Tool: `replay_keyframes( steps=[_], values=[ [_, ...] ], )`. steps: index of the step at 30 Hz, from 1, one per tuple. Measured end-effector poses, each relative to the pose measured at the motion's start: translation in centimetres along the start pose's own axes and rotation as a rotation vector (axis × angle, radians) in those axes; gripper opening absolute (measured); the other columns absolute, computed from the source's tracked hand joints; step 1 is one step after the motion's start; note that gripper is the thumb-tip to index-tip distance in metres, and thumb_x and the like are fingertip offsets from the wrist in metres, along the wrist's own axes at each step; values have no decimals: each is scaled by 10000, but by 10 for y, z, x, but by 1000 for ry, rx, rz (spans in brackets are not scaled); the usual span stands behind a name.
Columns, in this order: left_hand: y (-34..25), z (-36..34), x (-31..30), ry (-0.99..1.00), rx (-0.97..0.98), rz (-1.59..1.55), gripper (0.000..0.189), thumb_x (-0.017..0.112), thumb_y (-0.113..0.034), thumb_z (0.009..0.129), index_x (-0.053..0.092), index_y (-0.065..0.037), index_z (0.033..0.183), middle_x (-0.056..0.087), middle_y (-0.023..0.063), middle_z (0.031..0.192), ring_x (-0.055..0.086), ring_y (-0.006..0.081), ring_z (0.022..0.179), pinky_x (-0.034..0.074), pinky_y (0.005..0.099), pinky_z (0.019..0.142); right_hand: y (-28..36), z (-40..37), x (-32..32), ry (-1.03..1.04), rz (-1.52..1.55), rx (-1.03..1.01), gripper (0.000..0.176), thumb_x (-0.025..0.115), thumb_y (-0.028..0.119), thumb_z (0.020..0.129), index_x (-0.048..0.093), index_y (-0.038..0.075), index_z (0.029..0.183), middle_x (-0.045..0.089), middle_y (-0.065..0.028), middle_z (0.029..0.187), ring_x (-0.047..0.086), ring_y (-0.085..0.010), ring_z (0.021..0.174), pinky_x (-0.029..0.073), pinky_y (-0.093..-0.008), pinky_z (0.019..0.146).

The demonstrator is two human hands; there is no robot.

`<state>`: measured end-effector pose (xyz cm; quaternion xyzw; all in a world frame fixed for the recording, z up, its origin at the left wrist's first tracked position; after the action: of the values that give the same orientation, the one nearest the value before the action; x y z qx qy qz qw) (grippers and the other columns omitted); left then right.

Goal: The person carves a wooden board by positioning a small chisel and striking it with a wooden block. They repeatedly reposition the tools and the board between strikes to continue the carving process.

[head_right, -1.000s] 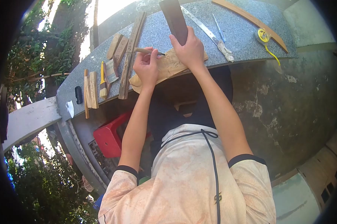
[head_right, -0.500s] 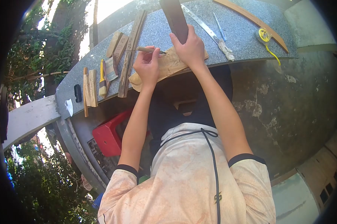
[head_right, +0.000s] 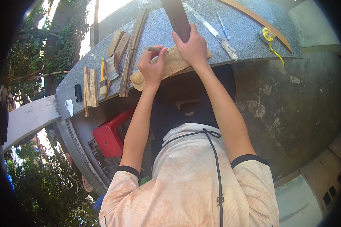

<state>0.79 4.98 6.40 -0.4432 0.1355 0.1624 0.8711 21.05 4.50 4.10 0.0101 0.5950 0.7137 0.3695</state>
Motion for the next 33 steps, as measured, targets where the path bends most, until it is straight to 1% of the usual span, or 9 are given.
replay_keyframes(
  steps=[2,5,8,18,21,24,29,33],
  values=[
    [-3,2,2,24,-18,26,116,867,-65,898,767,-10,920,798,78,921,769,187,776,573,326,710,0,0,0,-1,3,1,542,782,427,958,619,10,1263,784,-235,1012,767,-451,943,600,-503,816],
    [-9,5,8,38,32,33,111,864,-59,895,769,-8,920,783,81,899,759,195,764,563,330,709,-3,0,1,-7,15,3,546,781,425,956,619,8,1269,784,-236,1012,767,-450,943,600,-503,823],
    [-8,5,10,45,28,20,97,852,-49,904,772,-5,938,775,81,900,757,195,766,564,329,714,-1,-1,0,-11,22,-3,547,780,424,956,619,7,1272,783,-238,1013,767,-450,942,599,-504,830],
    [-6,0,9,64,43,-24,76,824,-27,922,786,-14,986,763,82,912,765,194,772,566,316,704,0,-1,-1,-5,9,-11,541,776,427,959,621,9,1265,782,-240,1015,767,-451,942,604,-498,820],
    [-5,1,9,65,35,-35,68,818,-26,929,786,-12,988,763,83,907,769,190,774,568,316,703,-4,-1,1,5,12,14,530,791,417,961,645,23,1284,790,-206,1040,779,-403,959,598,-467,832],
    [-3,4,9,64,28,-29,60,812,-29,937,783,-6,985,762,86,896,771,185,773,571,317,703,0,-1,0,-7,26,-28,537,777,428,960,623,9,1260,783,-237,1014,768,-450,940,605,-497,818],
    [5,7,12,61,-20,-55,63,811,-38,942,780,5,975,763,91,880,776,185,765,576,319,699,-3,1,1,9,31,-29,540,786,424,956,627,4,1256,785,-230,996,770,-443,930,606,-489,816],
    [5,9,12,39,-11,-64,74,825,-66,930,787,-18,972,748,94,861,767,216,741,567,339,670,18,13,-17,28,51,-86,531,796,409,955,633,7,1261,787,-218,971,774,-426,908,610,-465,807]
  ],
)
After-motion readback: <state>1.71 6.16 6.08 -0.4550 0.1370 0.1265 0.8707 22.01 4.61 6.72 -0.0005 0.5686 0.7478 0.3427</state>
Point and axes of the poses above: each hand's wrist, its own z-axis towards the middle knuckle, its own x-axis out of the palm, y = z × x, the point moved 10 cm from there along z, towards the middle knuckle
